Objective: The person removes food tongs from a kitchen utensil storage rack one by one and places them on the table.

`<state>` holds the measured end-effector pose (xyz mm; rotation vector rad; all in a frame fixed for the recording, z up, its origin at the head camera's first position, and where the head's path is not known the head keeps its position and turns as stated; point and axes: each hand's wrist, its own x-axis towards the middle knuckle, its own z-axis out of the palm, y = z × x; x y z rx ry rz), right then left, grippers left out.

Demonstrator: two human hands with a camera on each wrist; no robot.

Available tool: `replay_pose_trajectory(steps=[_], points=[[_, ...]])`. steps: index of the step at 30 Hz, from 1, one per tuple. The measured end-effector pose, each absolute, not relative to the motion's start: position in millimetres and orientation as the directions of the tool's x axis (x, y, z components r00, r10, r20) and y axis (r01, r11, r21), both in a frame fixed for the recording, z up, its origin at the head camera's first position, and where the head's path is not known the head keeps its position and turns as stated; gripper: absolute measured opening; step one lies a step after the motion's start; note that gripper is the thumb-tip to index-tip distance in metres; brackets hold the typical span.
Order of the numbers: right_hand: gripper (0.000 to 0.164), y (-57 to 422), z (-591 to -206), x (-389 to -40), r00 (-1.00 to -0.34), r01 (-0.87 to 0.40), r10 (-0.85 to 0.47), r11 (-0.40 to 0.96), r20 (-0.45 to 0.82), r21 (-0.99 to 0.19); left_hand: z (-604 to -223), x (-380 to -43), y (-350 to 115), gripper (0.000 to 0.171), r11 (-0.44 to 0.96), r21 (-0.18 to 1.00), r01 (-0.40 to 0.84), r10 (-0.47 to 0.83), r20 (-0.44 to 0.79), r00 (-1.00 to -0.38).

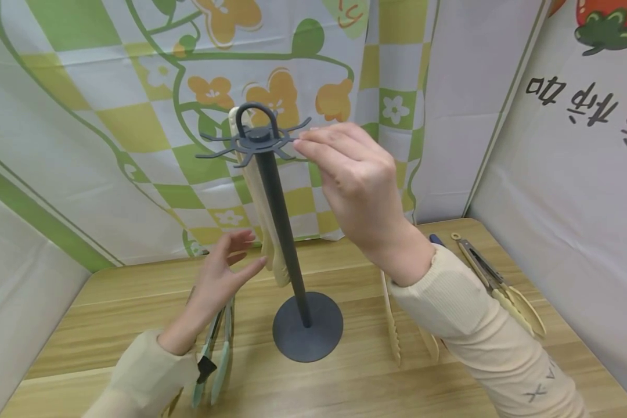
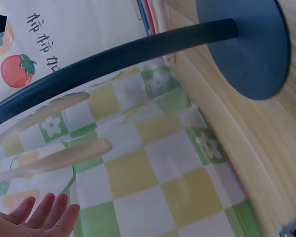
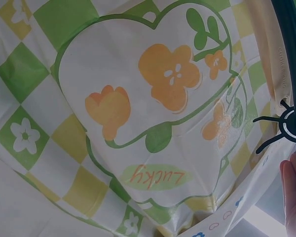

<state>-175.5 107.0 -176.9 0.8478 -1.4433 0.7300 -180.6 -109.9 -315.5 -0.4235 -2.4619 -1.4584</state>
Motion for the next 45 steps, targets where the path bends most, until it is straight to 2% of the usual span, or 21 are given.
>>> replay_pose_trajectory(steps=[18,29,39,45], points=[[0.014,105,-178,-175,-0.002,-0.847,-0.072,0.53,0.997,0.036,-319,-190,-91,0.058,0.323,0.876,0.358,0.098,0.346,-0.933],[0.015,105,-178,-175,-0.005,-0.85,-0.064,0.526,0.998,0.03,-313,-196,-83,0.056,0.367,0.859,0.356,0.069,0.356,-0.932],[0.015,106,-179,-174,-0.012,-0.847,-0.065,0.532,0.998,0.024,-313,-200,-81,0.061,0.369,0.811,0.453,0.106,0.448,-0.888],[0.015,106,-179,-175,-0.015,-0.848,-0.068,0.529,0.998,0.023,-313,-200,-80,0.061,0.364,0.808,0.463,0.108,0.457,-0.883]])
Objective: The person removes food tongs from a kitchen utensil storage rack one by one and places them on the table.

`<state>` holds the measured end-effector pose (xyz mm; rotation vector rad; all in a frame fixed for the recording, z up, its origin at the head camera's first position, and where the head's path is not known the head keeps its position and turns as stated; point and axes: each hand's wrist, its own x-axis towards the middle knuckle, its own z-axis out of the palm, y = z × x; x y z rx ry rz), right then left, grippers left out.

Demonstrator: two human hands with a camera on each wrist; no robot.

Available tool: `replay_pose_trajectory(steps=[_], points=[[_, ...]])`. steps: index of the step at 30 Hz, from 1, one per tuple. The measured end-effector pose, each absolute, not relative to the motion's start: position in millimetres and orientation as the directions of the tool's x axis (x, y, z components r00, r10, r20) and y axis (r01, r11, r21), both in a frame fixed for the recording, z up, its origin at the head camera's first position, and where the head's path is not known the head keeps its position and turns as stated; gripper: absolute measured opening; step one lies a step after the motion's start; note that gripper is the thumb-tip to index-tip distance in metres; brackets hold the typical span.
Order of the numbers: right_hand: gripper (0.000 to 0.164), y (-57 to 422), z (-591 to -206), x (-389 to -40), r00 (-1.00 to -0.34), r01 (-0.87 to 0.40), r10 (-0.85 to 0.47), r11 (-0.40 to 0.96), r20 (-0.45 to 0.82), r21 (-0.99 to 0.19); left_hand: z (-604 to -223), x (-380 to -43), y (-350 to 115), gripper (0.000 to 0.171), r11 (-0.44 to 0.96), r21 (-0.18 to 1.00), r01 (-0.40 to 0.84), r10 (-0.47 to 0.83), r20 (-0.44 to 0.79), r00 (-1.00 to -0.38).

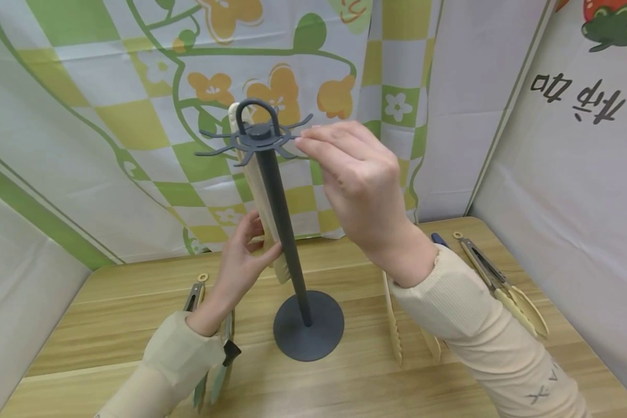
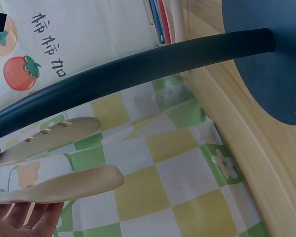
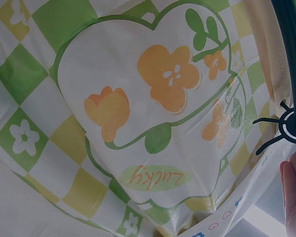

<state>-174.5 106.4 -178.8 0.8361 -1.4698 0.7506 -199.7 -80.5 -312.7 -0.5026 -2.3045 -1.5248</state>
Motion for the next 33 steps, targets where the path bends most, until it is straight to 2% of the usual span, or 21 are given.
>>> replay_pose_trajectory(steps=[20,33], points=[[0.014,105.9,-177.9,-175.9,0.007,-0.852,-0.068,0.523,0.998,0.042,-304.9,-200.4,-79.9,0.057,0.335,0.787,0.518,0.098,0.517,-0.85],[0.014,106.2,-177.9,-175.3,0.005,-0.85,-0.061,0.525,0.998,0.036,-304.3,-203.4,-85.8,0.053,0.326,0.823,0.465,0.084,0.464,-0.882]])
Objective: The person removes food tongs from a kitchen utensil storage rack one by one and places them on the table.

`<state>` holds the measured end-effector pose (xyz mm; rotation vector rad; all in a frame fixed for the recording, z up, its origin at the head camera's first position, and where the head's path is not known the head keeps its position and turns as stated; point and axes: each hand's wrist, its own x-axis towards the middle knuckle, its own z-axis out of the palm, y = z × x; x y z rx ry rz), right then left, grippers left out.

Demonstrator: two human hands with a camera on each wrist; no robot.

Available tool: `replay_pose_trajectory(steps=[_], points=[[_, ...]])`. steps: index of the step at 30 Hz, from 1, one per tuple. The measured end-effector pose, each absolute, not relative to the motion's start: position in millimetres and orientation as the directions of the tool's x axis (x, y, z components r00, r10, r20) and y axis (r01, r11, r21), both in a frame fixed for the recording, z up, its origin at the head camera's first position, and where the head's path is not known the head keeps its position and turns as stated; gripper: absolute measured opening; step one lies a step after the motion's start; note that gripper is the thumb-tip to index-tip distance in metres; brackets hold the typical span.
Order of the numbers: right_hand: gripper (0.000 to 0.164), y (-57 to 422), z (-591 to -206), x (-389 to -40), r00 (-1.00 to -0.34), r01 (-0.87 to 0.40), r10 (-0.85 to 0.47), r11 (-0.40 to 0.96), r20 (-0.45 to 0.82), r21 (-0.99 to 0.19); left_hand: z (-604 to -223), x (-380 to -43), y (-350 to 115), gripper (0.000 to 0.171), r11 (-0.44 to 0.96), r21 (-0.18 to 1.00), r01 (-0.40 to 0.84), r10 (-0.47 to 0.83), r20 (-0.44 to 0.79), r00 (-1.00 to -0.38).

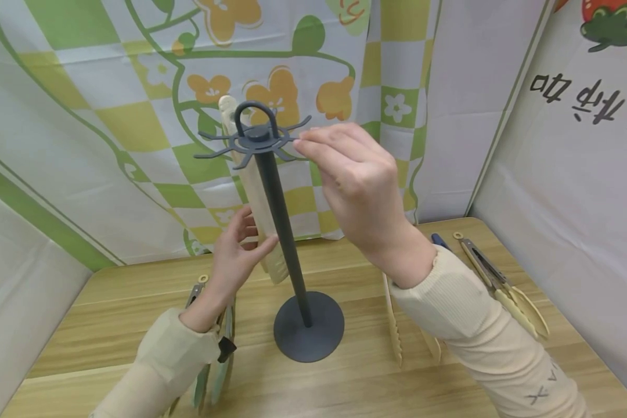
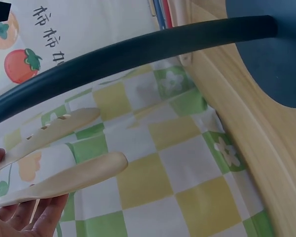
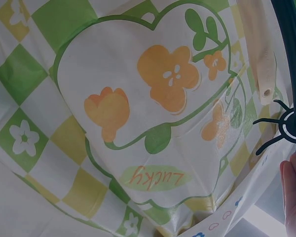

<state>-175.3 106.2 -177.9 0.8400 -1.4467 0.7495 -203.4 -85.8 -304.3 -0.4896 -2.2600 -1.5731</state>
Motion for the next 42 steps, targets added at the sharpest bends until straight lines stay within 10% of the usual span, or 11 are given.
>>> replay_pose_trajectory(steps=[42], points=[[0.017,105,-179,-175,0.0,-0.844,-0.051,0.536,0.999,0.028,-324,-186,-153,0.062,0.652,0.707,0.272,0.005,0.354,-0.935]])
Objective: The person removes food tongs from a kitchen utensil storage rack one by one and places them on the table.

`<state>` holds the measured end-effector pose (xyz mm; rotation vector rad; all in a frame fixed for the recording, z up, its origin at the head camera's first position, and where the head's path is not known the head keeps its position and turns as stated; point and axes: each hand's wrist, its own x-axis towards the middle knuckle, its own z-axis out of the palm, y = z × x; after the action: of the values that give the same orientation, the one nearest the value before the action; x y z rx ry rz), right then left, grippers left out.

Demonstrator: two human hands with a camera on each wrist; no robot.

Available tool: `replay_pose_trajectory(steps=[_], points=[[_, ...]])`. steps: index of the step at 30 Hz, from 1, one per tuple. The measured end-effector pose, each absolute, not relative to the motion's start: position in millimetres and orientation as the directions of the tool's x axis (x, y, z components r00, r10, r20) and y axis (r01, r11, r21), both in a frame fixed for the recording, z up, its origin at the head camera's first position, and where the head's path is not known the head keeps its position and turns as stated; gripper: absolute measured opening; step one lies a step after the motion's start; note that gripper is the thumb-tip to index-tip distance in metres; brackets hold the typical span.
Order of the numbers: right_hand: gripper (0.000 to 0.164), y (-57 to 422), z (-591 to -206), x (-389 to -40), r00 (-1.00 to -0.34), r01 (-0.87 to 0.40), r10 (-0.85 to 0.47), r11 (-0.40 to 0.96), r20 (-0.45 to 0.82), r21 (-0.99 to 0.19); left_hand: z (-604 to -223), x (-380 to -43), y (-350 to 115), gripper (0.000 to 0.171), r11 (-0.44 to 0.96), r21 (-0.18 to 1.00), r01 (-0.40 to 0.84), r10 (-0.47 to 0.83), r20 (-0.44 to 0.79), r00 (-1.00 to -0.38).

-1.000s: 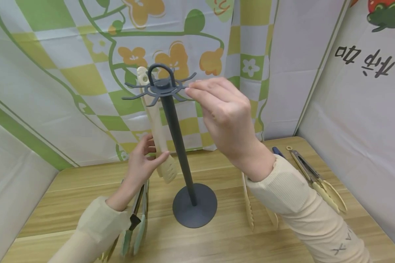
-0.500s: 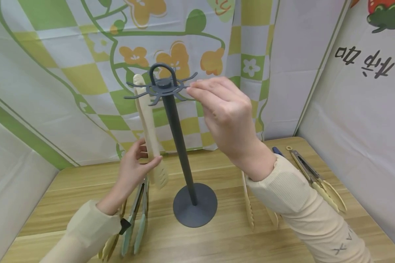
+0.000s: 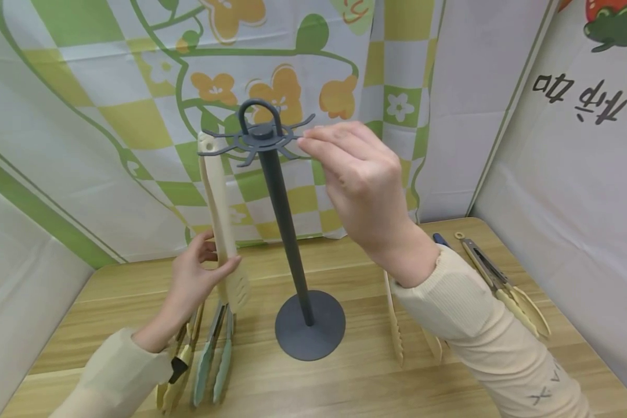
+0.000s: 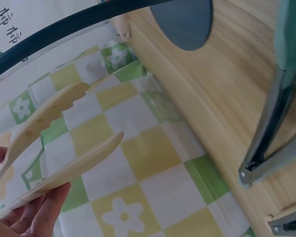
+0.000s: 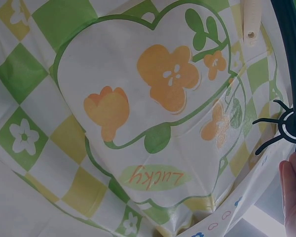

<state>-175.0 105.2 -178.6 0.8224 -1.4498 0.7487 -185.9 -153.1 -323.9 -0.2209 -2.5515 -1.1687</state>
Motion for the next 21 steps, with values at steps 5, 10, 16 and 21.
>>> replay_pose_trajectory(steps=[5,10,16,21], points=[[0.018,105,-178,-175,-0.006,-0.843,-0.057,0.537,0.998,0.025,-324,-182,-161,0.055,0.673,0.694,0.258,0.009,0.34,-0.94],[0.018,105,-178,-175,-0.006,-0.841,-0.063,0.541,0.998,0.029,-325,-178,-167,0.056,0.673,0.703,0.231,0.0,0.312,-0.95],[0.018,105,-178,-175,-0.004,-0.839,-0.062,0.544,0.998,0.03,-326,-176,-174,0.056,0.678,0.705,0.209,-0.009,0.292,-0.956],[0.017,105,-178,-175,-0.001,-0.839,-0.06,0.543,0.998,0.032,-326,-173,-180,0.056,0.694,0.691,0.204,-0.015,0.297,-0.955]])
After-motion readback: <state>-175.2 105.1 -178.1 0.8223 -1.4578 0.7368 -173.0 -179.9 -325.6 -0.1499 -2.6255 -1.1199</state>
